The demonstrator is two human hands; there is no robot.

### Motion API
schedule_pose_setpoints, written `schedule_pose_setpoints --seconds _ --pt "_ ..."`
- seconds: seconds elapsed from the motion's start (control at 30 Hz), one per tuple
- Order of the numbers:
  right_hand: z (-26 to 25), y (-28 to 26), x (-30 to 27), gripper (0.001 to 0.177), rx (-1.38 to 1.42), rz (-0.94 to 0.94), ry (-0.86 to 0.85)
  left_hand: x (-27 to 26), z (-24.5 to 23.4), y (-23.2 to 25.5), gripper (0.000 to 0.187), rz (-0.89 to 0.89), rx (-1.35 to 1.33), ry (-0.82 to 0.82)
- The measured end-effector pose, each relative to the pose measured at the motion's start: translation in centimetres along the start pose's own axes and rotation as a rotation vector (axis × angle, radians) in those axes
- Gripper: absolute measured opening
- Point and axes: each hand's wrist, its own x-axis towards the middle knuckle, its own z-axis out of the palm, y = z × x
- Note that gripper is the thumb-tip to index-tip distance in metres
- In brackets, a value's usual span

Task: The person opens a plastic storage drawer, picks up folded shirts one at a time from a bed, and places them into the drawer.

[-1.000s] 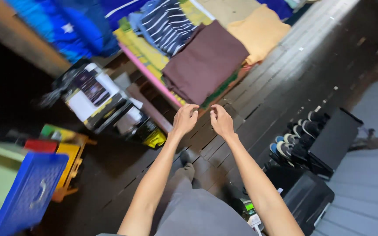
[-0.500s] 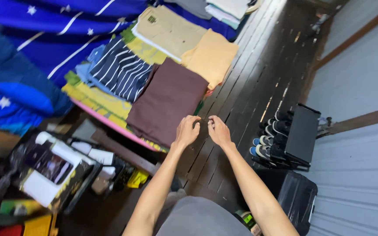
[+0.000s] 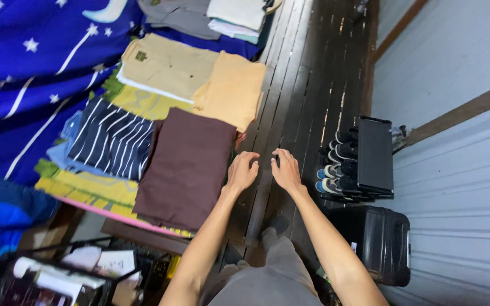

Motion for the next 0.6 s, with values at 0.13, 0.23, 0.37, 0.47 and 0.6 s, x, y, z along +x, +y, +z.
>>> schedule_pose_setpoints --seconds 0.13,0.23,0.37,0.47,0.6 --pt "-1.0 2.6 2.6 0.024 0.009 0.047 0.008 3.8 1.6 0.7 0.025 0.007 0.007 -0.020" --pt "-1.6 5.2 4.9 0.024 0.033 0.045 0.036 7.0 3.3 1.1 0.026 -0.003 0.019 -0.042" --pt "-2.5 8.5 9.3 0.022 0.079 0.042 0.058 12.3 5.6 1.9 0.026 0.009 0.054 -0.045" --pt "-3.9 11.1 12.6 0.022 0.099 0.081 0.041 16.1 7.3 3.0 0.027 -0.011 0.052 -0.043" --pt "-6.1 14.6 17.1 0.022 0.115 0.076 0.018 20.7 9.6 5.0 0.026 -0.088 0.078 -0.046"
